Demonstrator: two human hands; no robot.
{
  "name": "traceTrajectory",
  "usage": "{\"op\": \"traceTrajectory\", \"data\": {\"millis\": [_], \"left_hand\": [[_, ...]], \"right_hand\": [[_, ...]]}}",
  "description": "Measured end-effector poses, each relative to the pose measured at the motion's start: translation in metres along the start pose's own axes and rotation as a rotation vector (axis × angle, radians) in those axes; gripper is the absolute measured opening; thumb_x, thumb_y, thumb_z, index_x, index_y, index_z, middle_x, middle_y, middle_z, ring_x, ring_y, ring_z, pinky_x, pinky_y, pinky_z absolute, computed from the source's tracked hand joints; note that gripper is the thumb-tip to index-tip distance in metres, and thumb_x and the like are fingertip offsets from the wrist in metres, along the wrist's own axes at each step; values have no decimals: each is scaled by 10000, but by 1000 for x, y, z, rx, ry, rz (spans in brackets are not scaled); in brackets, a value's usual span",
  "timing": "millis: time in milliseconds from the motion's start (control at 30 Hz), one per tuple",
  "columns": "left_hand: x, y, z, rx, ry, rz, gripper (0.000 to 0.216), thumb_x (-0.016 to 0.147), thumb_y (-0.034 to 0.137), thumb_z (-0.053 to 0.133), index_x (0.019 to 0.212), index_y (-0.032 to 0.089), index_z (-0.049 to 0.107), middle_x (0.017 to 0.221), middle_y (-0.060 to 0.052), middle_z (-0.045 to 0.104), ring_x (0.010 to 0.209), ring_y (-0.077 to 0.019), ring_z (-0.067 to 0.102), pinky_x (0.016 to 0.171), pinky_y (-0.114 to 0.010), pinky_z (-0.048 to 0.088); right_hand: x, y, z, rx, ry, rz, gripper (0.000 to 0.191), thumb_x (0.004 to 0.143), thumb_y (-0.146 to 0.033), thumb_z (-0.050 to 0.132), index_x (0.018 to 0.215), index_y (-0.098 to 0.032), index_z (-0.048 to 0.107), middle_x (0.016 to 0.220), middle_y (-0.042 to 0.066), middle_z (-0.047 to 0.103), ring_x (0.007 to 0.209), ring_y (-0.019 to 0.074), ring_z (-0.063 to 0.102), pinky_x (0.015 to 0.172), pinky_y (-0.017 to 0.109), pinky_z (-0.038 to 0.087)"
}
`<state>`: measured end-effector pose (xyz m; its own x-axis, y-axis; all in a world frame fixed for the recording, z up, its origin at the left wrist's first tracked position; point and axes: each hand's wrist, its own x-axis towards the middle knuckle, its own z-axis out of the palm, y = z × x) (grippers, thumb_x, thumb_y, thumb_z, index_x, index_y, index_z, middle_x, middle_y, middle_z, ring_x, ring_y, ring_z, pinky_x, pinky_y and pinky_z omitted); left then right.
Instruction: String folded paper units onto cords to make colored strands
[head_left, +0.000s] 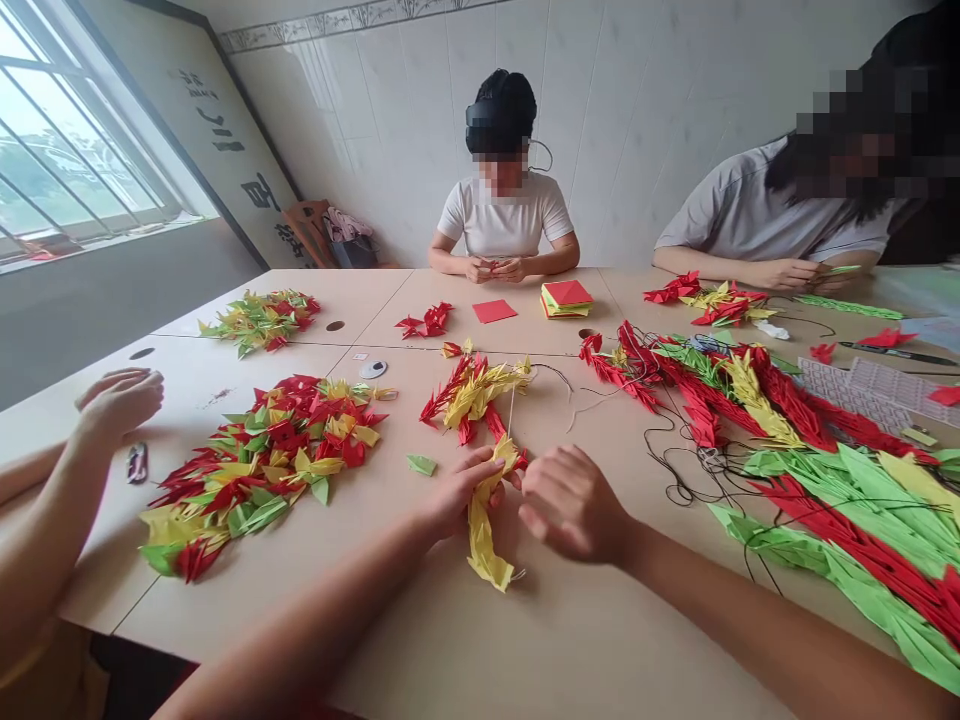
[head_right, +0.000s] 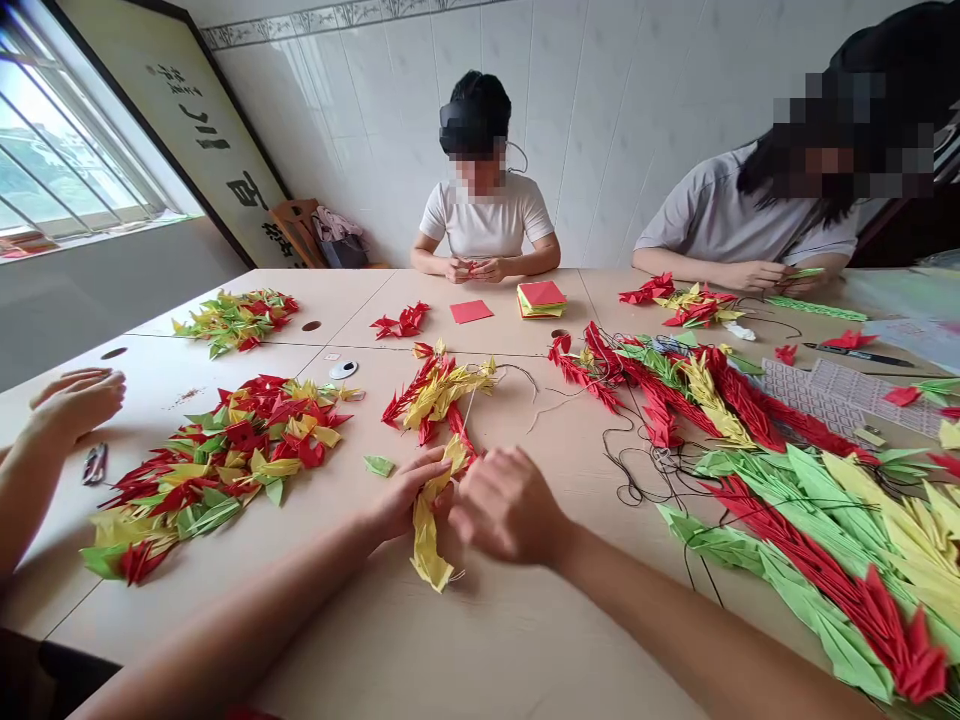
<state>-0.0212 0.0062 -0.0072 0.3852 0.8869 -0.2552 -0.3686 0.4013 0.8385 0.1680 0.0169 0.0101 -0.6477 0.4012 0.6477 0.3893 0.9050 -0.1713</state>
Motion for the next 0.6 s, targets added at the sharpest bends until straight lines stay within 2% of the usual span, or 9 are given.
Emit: {"op": "traceTrajectory", "data": {"millis": [67,133,200,300,367,467,533,600], "left_hand": [[-2,3,-1,63,-95,-12,367,747,374,721,992,120,624,713,-16,653,452,-50,451,441,-184,288],[-3,5,-2,99,-208,-42,400,751,394,706,1014,102,633,711,-39,668,421,-43,427,418,-186,258],[-3,6,-4,105,-292,-63,421,750,409,696,1010,84,642,704,-56,675,384,-33,388,391,-190,220],[-2,6,-9,65,-324,-46,399,748,388,686,987,70,648,678,-67,675,356,-22,343,371,-186,193],[0,5,-12,-2,-326,-14,342,755,348,672,961,76,648,650,-64,669,347,-21,327,364,-178,193],[1,5,-17,-85,-342,19,294,735,322,668,916,91,643,619,-52,655,330,-18,306,350,-168,193],[0,5,-19,-109,-365,23,334,700,349,675,902,86,640,600,-48,642,315,-13,281,339,-167,191],[-3,6,-20,-134,-398,22,385,664,383,675,894,77,638,562,-39,622,294,-8,247,326,-170,183]], "right_hand": [[15,29,-4,0,39,106,235,906,-165,368,900,-157,603,877,84,643,835,188,525,764,339,324],[28,56,-9,-18,-107,68,296,878,-105,363,1006,-181,618,1044,94,649,1080,218,519,892,389,271],[34,76,-14,37,-283,0,206,880,-196,455,970,-209,640,929,59,676,1139,239,511,959,431,201],[35,97,-24,75,-371,100,179,865,-337,531,879,-206,651,754,25,658,965,217,585,966,424,205],[31,111,-32,20,-392,211,220,874,-349,492,816,-203,646,776,32,661,853,189,589,948,401,244],[20,136,-44,-94,-430,387,231,855,-354,470,827,-221,658,849,50,678,876,209,582,916,393,290],[10,151,-51,-114,-468,452,223,825,-364,489,828,-233,670,873,52,687,892,233,589,873,390,328],[0,163,-58,-112,-516,500,212,797,-353,506,808,-228,677,820,46,690,822,231,607,814,373,371]]}}
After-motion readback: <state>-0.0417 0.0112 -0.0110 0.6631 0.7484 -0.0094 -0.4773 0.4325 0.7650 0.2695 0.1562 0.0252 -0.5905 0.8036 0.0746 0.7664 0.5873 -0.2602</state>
